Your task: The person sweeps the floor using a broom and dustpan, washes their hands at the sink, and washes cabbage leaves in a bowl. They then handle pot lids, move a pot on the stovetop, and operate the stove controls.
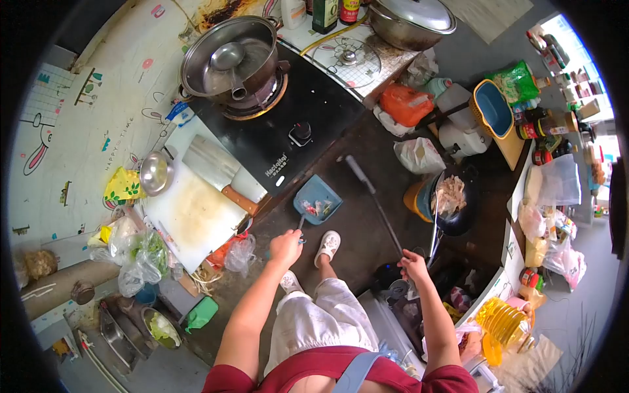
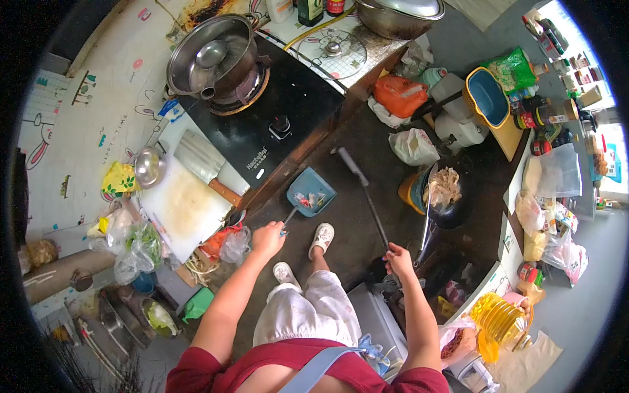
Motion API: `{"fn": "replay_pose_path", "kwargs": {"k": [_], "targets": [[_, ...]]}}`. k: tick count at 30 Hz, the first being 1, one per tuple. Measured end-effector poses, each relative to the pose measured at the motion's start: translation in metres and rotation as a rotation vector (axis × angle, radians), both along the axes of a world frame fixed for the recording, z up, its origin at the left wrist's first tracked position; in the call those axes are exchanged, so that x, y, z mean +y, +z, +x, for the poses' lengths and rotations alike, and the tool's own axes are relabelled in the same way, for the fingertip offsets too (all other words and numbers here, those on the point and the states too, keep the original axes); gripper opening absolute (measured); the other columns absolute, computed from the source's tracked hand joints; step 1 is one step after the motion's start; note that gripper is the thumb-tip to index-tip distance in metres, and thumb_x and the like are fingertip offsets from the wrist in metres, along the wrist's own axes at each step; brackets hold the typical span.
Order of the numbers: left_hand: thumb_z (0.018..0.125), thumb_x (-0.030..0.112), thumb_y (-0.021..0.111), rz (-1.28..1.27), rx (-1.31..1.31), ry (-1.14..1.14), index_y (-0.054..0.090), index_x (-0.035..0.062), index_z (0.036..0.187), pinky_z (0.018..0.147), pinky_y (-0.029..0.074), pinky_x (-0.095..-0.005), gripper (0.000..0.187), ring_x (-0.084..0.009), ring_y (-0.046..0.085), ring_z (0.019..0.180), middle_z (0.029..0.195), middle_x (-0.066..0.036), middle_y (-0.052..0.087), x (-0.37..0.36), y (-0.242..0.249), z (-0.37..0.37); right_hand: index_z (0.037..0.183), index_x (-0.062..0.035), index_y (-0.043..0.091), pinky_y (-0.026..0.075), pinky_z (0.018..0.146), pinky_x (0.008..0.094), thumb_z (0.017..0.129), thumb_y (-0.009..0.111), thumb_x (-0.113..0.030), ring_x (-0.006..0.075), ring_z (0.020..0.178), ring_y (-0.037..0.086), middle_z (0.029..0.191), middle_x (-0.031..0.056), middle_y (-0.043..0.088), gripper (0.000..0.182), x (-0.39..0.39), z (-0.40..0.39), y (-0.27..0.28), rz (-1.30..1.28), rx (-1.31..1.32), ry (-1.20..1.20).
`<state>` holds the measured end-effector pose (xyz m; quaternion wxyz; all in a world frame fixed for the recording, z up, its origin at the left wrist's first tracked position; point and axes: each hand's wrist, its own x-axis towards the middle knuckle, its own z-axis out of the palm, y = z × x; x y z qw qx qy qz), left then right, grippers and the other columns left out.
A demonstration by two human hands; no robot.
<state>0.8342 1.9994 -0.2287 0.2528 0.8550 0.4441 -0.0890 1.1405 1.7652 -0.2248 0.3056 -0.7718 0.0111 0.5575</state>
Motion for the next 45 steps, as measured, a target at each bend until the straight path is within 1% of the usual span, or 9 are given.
{"fn": "replay_pose_path", "kwargs": {"k": [4, 11, 13, 17, 22, 26, 31, 37, 45], "targets": [[0.068, 0.017, 0.063, -0.011, -0.003, -0.070, 0.056, 0.0078, 0.084, 0.061, 0.048, -0.0409, 0.020, -0.0303, 0.059, 0.069, 0.080, -0.010, 0.057, 0.002, 0.009, -0.011, 0.129, -0.0033, 0.037, 0.039, 0.034, 0.0256, 0.085, 0.048, -0.010, 0.0111, 0.040, 0.045, 0.066, 0.0060, 0.053, 0.046, 0.004, 0.014, -0.038, -0.022, -0.171, -0.018], [0.065, 0.013, 0.065, -0.014, -0.017, -0.191, 0.057, 0.0083, 0.085, 0.062, 0.048, -0.0398, 0.022, -0.0291, 0.059, 0.071, 0.078, -0.009, 0.057, -0.008, -0.006, -0.033, 0.111, 0.0008, 0.048, 0.039, 0.033, 0.0281, 0.083, 0.047, -0.006, 0.0145, 0.039, 0.046, 0.060, 0.0066, 0.050, 0.029, -0.001, -0.014, -0.085, -0.050, -0.131, -0.180], [0.064, 0.013, 0.065, -0.007, -0.015, -0.194, 0.057, 0.0086, 0.085, 0.062, 0.048, -0.0396, 0.023, -0.0290, 0.059, 0.071, 0.078, -0.009, 0.057, -0.011, -0.007, -0.038, 0.106, 0.0019, 0.048, 0.039, 0.033, 0.0294, 0.082, 0.047, -0.004, 0.0152, 0.038, 0.047, 0.058, 0.0070, 0.050, 0.025, -0.017, -0.054, -0.080, -0.002, -0.080, -0.067], [0.064, 0.013, 0.065, 0.013, -0.076, -0.190, 0.057, 0.0090, 0.086, 0.061, 0.048, -0.0399, 0.024, -0.0293, 0.059, 0.070, 0.078, -0.009, 0.057, -0.020, -0.013, -0.046, 0.123, -0.0004, 0.041, 0.039, 0.036, 0.0285, 0.085, 0.047, -0.005, 0.0139, 0.043, 0.047, 0.066, 0.0082, 0.052, 0.039, -0.045, -0.123, -0.042, -0.088, 0.034, 0.004], [0.064, 0.012, 0.064, 0.088, -0.091, -0.183, 0.056, 0.0092, 0.081, 0.058, 0.048, -0.0407, 0.018, -0.0298, 0.059, 0.066, 0.075, -0.010, 0.056, -0.026, -0.015, -0.049, 0.129, -0.0032, 0.037, 0.039, 0.041, 0.0249, 0.087, 0.049, -0.009, 0.0116, 0.049, 0.046, 0.079, 0.0105, 0.058, 0.044, -0.068, -0.122, 0.005, -0.061, 0.301, -0.045], [0.065, 0.011, 0.063, 0.109, -0.100, -0.148, 0.055, 0.0093, 0.079, 0.057, 0.047, -0.0410, 0.015, -0.0298, 0.059, 0.064, 0.073, -0.010, 0.055, -0.029, -0.012, -0.064, 0.128, -0.0027, 0.039, 0.039, 0.041, 0.0244, 0.086, 0.050, -0.008, 0.0108, 0.050, 0.046, 0.078, 0.0081, 0.058, 0.043, -0.082, -0.125, 0.028, -0.060, 0.199, 0.086], [0.065, 0.014, 0.065, 0.074, -0.063, -0.086, 0.055, 0.0096, 0.081, 0.057, 0.048, -0.0412, 0.019, -0.0297, 0.059, 0.066, 0.077, -0.009, 0.055, -0.036, -0.001, -0.087, 0.128, -0.0013, 0.039, 0.037, 0.035, 0.0265, 0.086, 0.049, -0.007, 0.0117, 0.040, 0.044, 0.072, 0.0093, 0.056, 0.043, -0.082, -0.111, -0.003, 0.019, 0.043, 0.087], [0.066, 0.015, 0.067, 0.031, -0.010, -0.002, 0.055, 0.0095, 0.084, 0.059, 0.048, -0.0411, 0.022, -0.0304, 0.059, 0.068, 0.080, -0.009, 0.056, -0.046, -0.010, -0.113, 0.127, -0.0027, 0.039, 0.040, 0.036, 0.0262, 0.084, 0.049, -0.008, 0.0116, 0.043, 0.047, 0.068, 0.0069, 0.054, 0.045, -0.020, -0.104, -0.045, 0.004, -0.131, 0.114], [0.067, 0.015, 0.066, 0.021, -0.004, 0.037, 0.056, 0.0098, 0.087, 0.059, 0.048, -0.0407, 0.023, -0.0306, 0.059, 0.069, 0.080, -0.010, 0.057, -0.045, -0.011, -0.107, 0.116, 0.0010, 0.049, 0.043, 0.036, 0.0291, 0.080, 0.048, -0.005, 0.0148, 0.040, 0.051, 0.057, 0.0072, 0.054, 0.036, 0.017, -0.137, -0.057, -0.069, -0.218, 0.491]]}}
